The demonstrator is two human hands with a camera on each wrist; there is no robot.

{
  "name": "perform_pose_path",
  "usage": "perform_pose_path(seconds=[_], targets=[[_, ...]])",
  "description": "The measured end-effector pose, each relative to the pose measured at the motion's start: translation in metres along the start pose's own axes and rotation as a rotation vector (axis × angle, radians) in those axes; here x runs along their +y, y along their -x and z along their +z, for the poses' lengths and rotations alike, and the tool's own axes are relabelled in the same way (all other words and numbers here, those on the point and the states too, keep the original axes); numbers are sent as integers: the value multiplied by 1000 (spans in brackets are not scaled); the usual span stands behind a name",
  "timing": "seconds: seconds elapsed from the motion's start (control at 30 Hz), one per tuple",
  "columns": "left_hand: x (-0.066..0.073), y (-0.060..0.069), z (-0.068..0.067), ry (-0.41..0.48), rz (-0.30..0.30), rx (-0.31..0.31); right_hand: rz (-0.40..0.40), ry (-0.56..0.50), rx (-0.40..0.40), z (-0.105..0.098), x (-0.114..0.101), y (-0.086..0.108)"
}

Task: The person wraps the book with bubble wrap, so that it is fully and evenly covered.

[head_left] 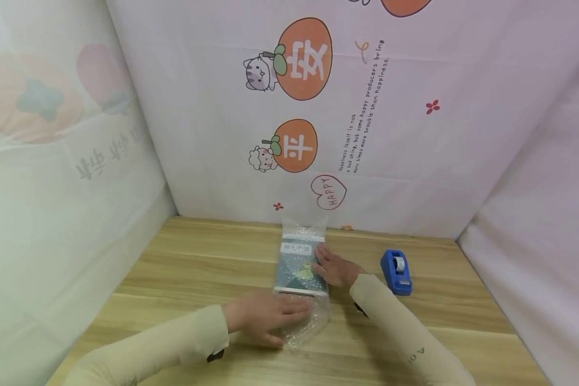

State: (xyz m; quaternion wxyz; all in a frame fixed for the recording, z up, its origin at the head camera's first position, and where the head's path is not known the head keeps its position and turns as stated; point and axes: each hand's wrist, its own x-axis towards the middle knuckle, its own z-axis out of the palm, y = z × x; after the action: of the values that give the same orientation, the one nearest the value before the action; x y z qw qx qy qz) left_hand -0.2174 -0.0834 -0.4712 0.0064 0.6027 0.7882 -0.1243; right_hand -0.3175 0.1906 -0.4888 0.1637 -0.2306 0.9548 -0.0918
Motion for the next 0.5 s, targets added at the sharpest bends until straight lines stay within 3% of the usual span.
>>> perform_pose_path(seconds=[0.2, 0.5], targets=[[3, 2, 10, -19, 20, 16, -1, -1, 2, 2, 0, -2], [4, -2, 18, 31, 32, 20, 5, -3, 5, 2, 1, -2]])
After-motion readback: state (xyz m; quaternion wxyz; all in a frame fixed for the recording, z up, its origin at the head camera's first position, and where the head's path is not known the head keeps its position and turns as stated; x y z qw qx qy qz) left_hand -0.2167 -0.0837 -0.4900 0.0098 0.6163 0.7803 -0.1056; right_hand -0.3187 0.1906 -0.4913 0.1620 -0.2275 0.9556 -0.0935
